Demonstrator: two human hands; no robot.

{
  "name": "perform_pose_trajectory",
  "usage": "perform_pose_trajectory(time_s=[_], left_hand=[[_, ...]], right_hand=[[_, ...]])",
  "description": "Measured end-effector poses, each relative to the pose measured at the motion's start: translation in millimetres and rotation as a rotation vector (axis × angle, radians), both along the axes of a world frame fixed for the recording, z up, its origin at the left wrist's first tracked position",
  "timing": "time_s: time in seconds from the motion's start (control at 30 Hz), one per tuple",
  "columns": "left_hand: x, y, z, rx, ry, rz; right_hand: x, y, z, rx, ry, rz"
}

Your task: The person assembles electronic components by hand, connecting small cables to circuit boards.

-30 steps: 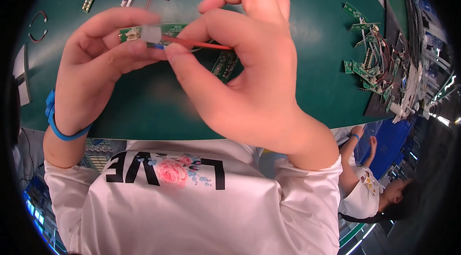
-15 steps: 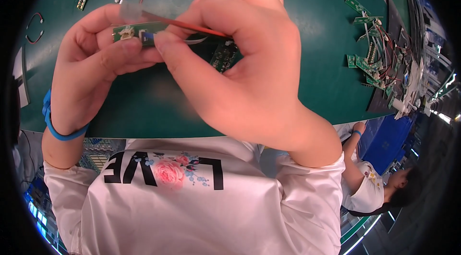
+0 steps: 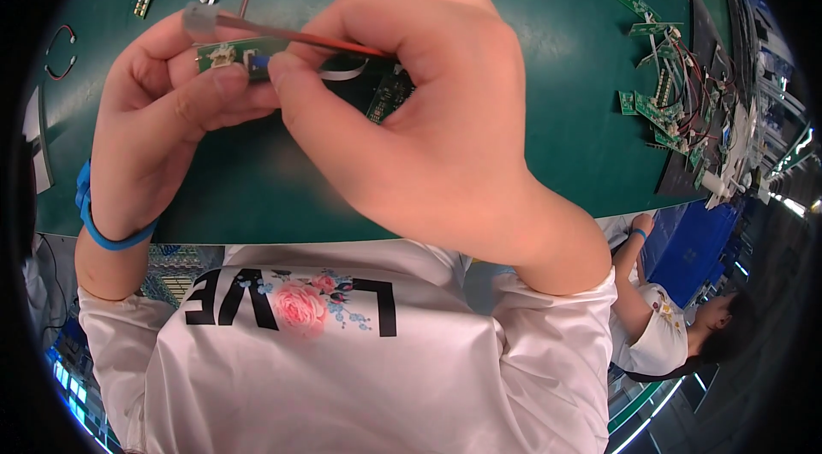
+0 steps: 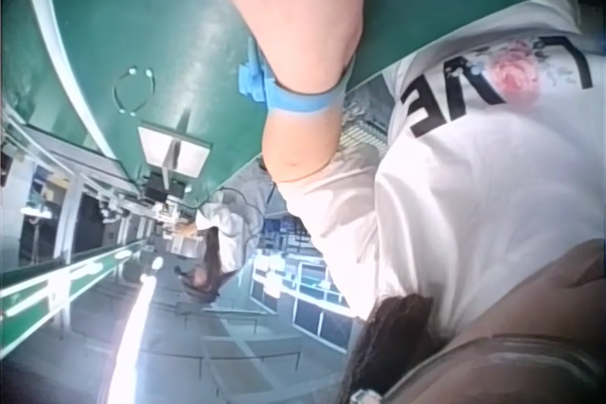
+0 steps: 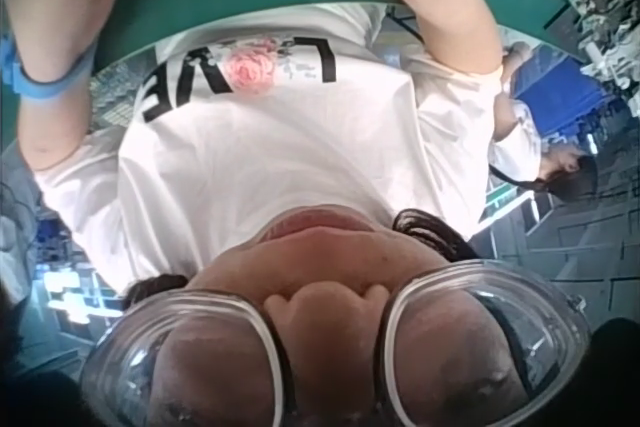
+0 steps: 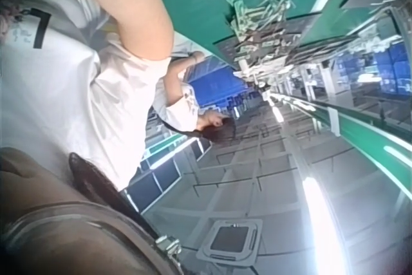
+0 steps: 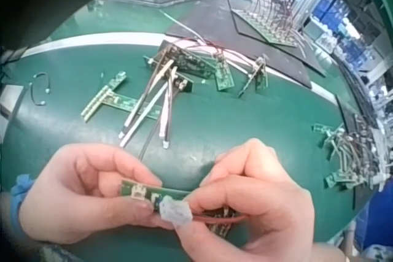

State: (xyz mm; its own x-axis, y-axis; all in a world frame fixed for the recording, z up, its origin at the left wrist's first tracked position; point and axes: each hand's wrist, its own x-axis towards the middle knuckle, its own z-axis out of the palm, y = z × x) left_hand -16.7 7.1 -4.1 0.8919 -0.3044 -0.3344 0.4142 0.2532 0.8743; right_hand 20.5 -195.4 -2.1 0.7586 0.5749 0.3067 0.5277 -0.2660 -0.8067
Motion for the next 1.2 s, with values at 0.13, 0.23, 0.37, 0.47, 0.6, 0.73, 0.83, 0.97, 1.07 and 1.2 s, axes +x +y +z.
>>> perform_pose_trajectory(time_s=[0.13,0.23,0.37,0.47,0.6,0.73,0.83,0.97,1.07,1.2], left_hand=[[-2.1,0.9,-1.8,-0.009,0.0,0.013],[-2.2,0.4,-0.5,-0.002,0.01,0.01],[-1.7,-0.9,-0.7,0.042,-0.02,-0.002],[-3.5,-2.4,-2.5,0.013,-0.033,0.005],[-4.0,-3.4,-4.7,-0.075,-0.014,0.05],[-4.3,-6.3,-3.6,-0.082,-0.03,0.071],[-5.1,-5.9,-2.8,-0.079,-0.026,0.047],[-5.4,-7.6,-1.8,-0.073,-0.006,0.048],[-6.1,-7.8,-3.4,-0.084,-0.028,0.067],[-5.7,-10.9,0.6,-0.101,-0.023,0.065]], right_hand=[[-2.0,3.9,-2.3,0.062,0.063,-0.032],[-5.5,7.4,3.1,0.074,0.056,-0.05],[-6.3,6.2,-0.6,0.079,0.164,-0.078],[-3.9,3.9,-8.2,0.146,0.073,-0.007],[-5.1,6.1,-6.5,0.105,0.011,-0.031],[-3.2,7.2,-11.1,0.182,-0.112,-0.045],[0.3,0.8,-10.8,0.027,-0.152,-0.028],[-4.2,3.1,-5.2,0.065,-0.058,-0.053],[-13.5,13.0,12.0,0.164,0.383,-0.198],[-5.4,0.7,-1.5,0.052,0.362,-0.16]])
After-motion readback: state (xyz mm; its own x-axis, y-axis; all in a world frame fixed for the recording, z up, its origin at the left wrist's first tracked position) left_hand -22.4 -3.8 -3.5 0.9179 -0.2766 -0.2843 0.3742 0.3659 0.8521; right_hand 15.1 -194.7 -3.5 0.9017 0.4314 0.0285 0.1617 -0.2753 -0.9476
